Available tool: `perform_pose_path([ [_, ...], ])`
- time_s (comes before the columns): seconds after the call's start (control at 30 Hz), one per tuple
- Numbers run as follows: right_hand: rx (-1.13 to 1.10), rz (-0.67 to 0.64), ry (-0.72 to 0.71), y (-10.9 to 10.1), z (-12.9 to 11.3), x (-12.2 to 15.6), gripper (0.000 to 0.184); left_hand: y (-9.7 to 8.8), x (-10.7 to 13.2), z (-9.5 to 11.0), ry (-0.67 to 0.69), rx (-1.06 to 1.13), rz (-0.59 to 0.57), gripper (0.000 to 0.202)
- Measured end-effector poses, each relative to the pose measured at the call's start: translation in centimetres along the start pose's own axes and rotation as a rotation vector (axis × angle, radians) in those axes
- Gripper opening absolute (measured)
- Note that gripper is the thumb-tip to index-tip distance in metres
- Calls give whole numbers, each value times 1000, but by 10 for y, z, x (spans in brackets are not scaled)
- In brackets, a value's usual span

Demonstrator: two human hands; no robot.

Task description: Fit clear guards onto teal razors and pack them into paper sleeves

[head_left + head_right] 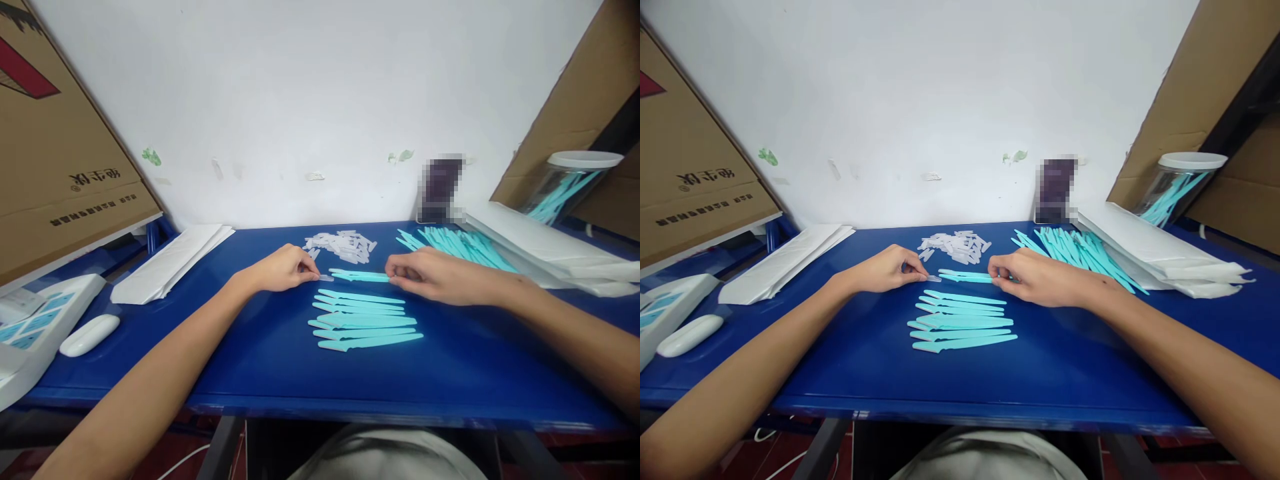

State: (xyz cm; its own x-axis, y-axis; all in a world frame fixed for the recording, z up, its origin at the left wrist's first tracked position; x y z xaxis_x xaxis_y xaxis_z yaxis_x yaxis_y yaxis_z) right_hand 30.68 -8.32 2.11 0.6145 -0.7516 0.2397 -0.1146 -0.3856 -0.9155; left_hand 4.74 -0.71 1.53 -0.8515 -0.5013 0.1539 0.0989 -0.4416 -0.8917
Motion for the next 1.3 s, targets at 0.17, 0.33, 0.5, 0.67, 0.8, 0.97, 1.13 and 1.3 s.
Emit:
perform_pose_path([
  [0.17,4,-15,4,1,-1,-1,26,3,-2,2,54,8,32,16],
  [0.33,29,4,2,0,1,0,21,3,-2,3,58,1,37,15],
  [0.5,26,-3,17,0,2,2,16,1,-1,4,46,-83,27,14],
  [0.67,34,-2,20,0,1,1,16,1,-1,6,48,-110,26,16],
  [0.8,29,-3,19,0,2,1,15,1,-1,7,46,-103,19,16],
  [0.97,27,3,14,-1,2,2,14,3,-2,7,39,-99,5,16],
  [1.13,13,-2,18,-1,2,3,14,3,-2,5,30,-96,9,16],
  [1.3,30,-1,19,0,1,1,16,3,-2,9,37,-106,10,16],
])
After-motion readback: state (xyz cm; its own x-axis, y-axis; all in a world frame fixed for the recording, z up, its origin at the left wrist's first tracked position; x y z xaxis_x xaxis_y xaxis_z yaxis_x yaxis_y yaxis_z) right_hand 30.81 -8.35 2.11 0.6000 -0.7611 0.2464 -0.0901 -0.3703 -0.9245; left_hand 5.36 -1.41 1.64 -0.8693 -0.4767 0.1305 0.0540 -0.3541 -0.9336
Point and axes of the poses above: each hand's wrist, its own x-axis away from the middle knuckle, its own y-axis out of the palm, z = x × y, the point moved 4 cm from there along -x, towards the middle knuckle, and after that the axes turned 14 degrees about -z, right-handed, at the moved point
